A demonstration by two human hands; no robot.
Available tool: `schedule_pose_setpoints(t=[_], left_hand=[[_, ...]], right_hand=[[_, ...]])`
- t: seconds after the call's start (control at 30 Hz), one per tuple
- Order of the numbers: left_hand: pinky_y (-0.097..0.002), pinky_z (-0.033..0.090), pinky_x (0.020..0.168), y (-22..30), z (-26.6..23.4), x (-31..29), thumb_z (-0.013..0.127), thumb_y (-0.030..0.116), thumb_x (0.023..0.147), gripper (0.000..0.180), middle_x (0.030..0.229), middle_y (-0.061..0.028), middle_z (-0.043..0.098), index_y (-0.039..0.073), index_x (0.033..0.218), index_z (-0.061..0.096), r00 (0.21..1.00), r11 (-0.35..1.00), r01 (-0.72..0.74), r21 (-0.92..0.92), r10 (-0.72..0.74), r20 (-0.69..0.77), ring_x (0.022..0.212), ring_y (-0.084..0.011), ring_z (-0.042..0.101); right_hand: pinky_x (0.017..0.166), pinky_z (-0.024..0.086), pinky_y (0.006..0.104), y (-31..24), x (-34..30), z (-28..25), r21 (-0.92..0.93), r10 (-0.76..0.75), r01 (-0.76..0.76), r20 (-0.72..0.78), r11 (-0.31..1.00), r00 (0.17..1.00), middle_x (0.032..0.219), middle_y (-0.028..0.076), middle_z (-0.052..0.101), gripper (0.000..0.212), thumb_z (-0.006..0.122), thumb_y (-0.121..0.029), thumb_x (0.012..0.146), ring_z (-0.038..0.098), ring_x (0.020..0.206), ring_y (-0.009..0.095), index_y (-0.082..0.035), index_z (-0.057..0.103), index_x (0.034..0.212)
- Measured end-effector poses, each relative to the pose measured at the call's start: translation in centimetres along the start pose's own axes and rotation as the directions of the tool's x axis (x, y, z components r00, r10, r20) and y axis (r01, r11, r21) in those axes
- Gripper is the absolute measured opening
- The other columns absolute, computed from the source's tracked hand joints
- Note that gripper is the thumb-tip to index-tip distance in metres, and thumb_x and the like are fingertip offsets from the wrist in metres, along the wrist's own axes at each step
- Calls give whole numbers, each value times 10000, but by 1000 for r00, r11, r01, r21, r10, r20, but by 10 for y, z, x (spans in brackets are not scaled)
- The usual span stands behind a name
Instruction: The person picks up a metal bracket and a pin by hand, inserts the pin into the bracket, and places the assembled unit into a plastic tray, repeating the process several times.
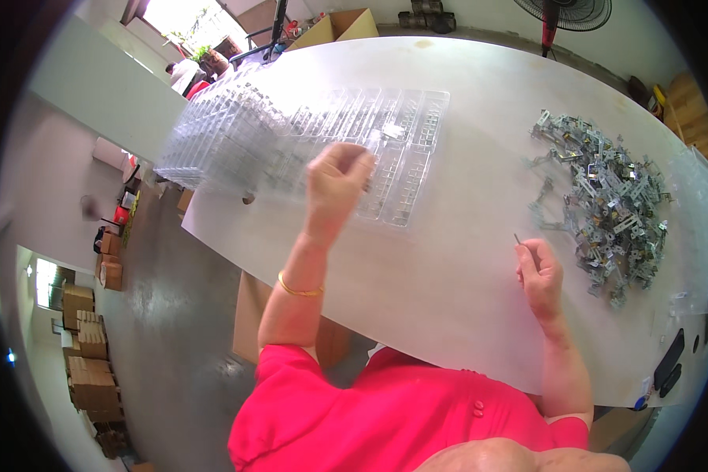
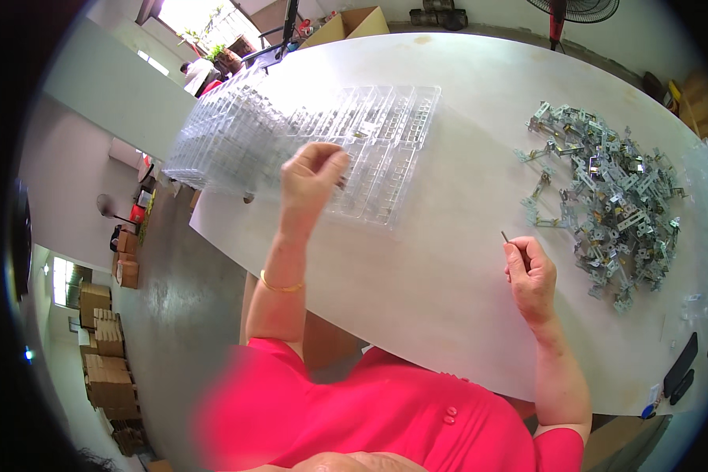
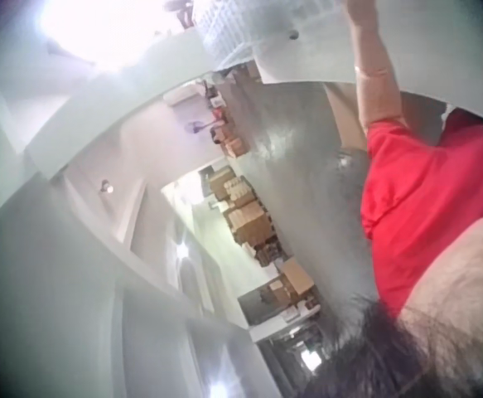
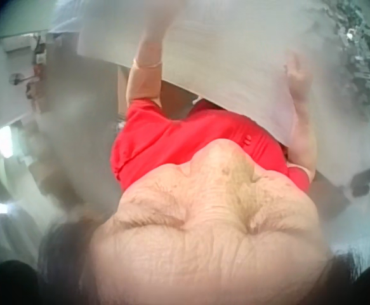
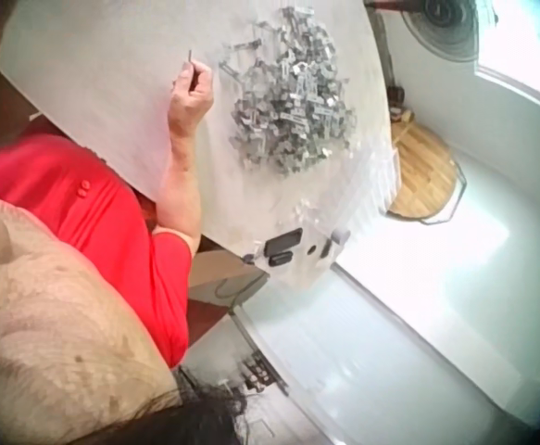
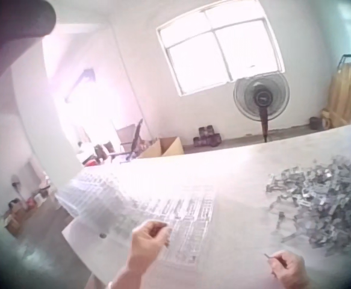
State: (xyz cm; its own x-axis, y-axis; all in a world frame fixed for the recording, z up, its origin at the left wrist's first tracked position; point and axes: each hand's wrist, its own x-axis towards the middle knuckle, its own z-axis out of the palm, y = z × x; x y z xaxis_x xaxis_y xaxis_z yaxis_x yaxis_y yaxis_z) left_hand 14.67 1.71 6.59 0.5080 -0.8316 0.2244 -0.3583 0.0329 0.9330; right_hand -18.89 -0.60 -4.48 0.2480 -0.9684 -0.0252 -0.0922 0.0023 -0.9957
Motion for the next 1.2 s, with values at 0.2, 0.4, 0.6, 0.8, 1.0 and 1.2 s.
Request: schedule_pose_setpoints(t=[0.2,0.4,0.6,0.8,1.0,1.2], left_hand=[[-245,520,624,-54,-96,90,730,116,878,147,816,-54,705,-23,923,718,972,972,-5,233,60,-228,695,-98,626],[-279,528,633,-104,-130,173,743,175,773,213,802,-76,716,-6,885,732,958,935,154,320,-62,-281,693,-116,644],[-337,557,811,-146,-127,221,727,259,690,256,823,-135,755,48,832,753,961,737,233,634,-77,-264,806,-236,728],[-379,556,884,-156,-114,234,660,199,684,255,906,-191,752,58,873,758,960,614,264,744,-93,-264,915,-333,734],[-396,555,896,-154,-99,240,664,202,710,281,984,-201,747,59,930,765,959,546,280,790,-125,-253,965,-348,723],[-417,551,926,-154,-98,244,660,228,765,286,1024,-210,739,55,965,767,962,487,270,831,-103,-252,1010,-356,712]], right_hand=[[518,387,201,1,1,5,-80,-95,96,22,992,995,671,-51,531,85,608,-127,1012,482,580,27,-70,616,950],[506,368,224,-1,0,7,-206,-180,176,0,963,984,648,-40,525,72,626,-88,994,457,561,34,-47,603,940],[501,363,233,4,0,10,-231,-216,206,-18,951,976,642,-37,516,61,636,-67,983,445,558,40,-43,601,939],[503,383,222,3,-1,9,-293,-226,213,-12,932,974,635,-38,549,65,617,-97,998,500,561,34,-46,620,957],[500,369,238,2,-1,10,-296,-218,200,-26,934,976,640,-28,518,60,642,-69,981,453,554,47,-40,603,947],[501,374,241,0,0,13,-290,-236,215,-40,933,971,637,-26,517,58,646,-62,975,458,552,54,-42,601,945]])
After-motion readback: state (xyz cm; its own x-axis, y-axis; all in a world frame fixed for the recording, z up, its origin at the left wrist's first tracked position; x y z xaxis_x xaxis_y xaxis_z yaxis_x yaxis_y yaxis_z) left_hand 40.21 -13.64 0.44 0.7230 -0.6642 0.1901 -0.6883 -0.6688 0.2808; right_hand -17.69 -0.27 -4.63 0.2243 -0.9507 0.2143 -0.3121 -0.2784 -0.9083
